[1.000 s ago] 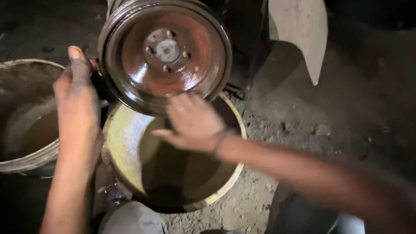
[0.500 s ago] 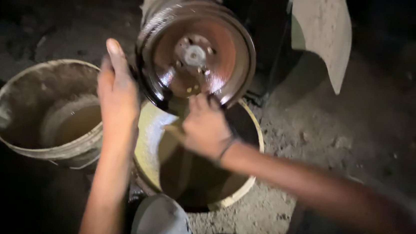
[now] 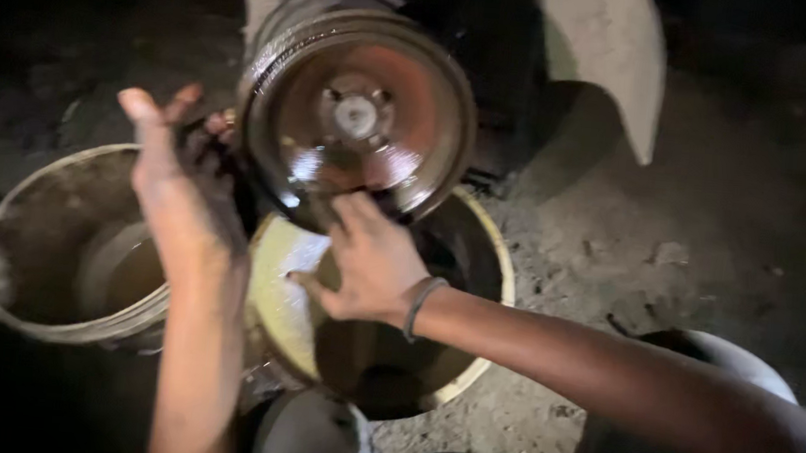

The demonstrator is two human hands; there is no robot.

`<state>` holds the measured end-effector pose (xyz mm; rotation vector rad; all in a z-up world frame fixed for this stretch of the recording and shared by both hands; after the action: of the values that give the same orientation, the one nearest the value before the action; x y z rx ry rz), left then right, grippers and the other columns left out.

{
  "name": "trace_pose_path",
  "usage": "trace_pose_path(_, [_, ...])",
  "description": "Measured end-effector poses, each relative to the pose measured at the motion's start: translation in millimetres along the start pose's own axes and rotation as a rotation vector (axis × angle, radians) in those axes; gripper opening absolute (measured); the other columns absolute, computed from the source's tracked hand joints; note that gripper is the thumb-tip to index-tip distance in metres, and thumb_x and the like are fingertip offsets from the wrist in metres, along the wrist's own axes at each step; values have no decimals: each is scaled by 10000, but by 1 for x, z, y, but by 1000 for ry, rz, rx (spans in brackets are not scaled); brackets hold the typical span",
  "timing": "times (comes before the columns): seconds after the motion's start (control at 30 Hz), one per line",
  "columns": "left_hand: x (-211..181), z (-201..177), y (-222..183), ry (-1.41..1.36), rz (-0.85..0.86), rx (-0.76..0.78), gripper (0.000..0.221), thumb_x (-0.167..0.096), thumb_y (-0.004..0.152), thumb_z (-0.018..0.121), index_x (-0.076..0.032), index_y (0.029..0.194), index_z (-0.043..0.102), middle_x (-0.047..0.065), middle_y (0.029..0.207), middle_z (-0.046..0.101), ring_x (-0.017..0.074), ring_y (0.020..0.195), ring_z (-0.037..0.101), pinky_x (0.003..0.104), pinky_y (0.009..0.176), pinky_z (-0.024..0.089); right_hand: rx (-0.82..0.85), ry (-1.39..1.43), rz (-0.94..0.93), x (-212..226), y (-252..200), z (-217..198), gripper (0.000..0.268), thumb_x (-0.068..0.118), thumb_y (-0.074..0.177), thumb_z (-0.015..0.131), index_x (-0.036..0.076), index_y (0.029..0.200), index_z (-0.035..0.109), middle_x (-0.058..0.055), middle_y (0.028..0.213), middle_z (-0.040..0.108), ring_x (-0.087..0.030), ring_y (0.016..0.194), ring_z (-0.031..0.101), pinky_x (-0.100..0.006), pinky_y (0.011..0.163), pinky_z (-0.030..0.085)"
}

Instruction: The person cleans a rusty metal automotive wheel hub or drum by hand, scrubbing it with a small brush and rinsing it in a yellow bucket of water.

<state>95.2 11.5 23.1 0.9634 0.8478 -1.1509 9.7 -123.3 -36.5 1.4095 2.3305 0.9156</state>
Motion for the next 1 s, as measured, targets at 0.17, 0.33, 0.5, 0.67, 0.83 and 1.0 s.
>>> trace_pose_path(0.17, [5, 4, -2, 94, 72, 135, 814, -652, 1036, 472, 91, 1331, 624, 98, 1199, 741, 172, 1095, 693, 300, 974, 565, 382, -88, -157, -61, -30, 0, 683, 566, 1052, 560, -102, 1185, 624, -214, 1095, 616, -332, 1038, 593, -477, 923, 546])
trace_pose_path(0.33, [13, -26, -3, 163, -83, -92, 625, -595, 1025, 473, -14, 1173, 648, 40, 936, 639, 142, 823, 573, 284, 746, 495, 37, 80, 198, -16, -8, 3, 716, 492, 911, 614, -160, 1207, 611, -260, 1057, 621, -348, 955, 614, -418, 742, 562])
trace_pose_path(0.5, [12, -16, -7, 111, -103, -109, 511, -572, 1040, 480, -78, 1044, 611, 11, 863, 599, 133, 761, 529, 304, 680, 458, 204, 126, 4, -41, -12, -8, 707, 497, 994, 585, -130, 1322, 571, -249, 1155, 608, -343, 1011, 602, -428, 708, 568])
trace_pose_path(0.67, [4, -12, -10, 102, -5, -113, 429, -484, 1071, 528, -72, 1148, 619, 12, 944, 629, 105, 874, 580, 277, 816, 491, 171, -32, -161, -62, -26, -21, 730, 518, 981, 592, -125, 1327, 565, -203, 1171, 629, -313, 1076, 611, -435, 765, 573])
trace_pose_path(0.83, [-23, -7, -18, -78, 201, -94, 263, -310, 1040, 623, -123, 1219, 577, -2, 1045, 627, 100, 973, 590, 315, 887, 501, -189, 129, 70, 1, -6, -14, 749, 531, 1013, 529, -105, 1408, 522, -207, 1231, 610, -326, 1162, 587, -423, 883, 621])
trace_pose_path(1.0, [-21, 5, -20, 27, 219, 3, 219, -271, 1068, 676, -97, 1174, 597, -28, 1053, 590, 80, 985, 544, 264, 938, 470, 719, 15, 39, -52, -31, 31, 668, 577, 1027, 440, -34, 1252, 590, -191, 1126, 621, -315, 1038, 614, -438, 842, 572])
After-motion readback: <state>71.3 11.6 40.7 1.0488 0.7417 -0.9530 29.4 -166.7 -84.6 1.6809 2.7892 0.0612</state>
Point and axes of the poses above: each hand's wrist, its own y-axis towards the middle knuckle, its own z-axis out of the palm, x = y × z, the point moved 8 cm from there along y, towards the middle knuckle
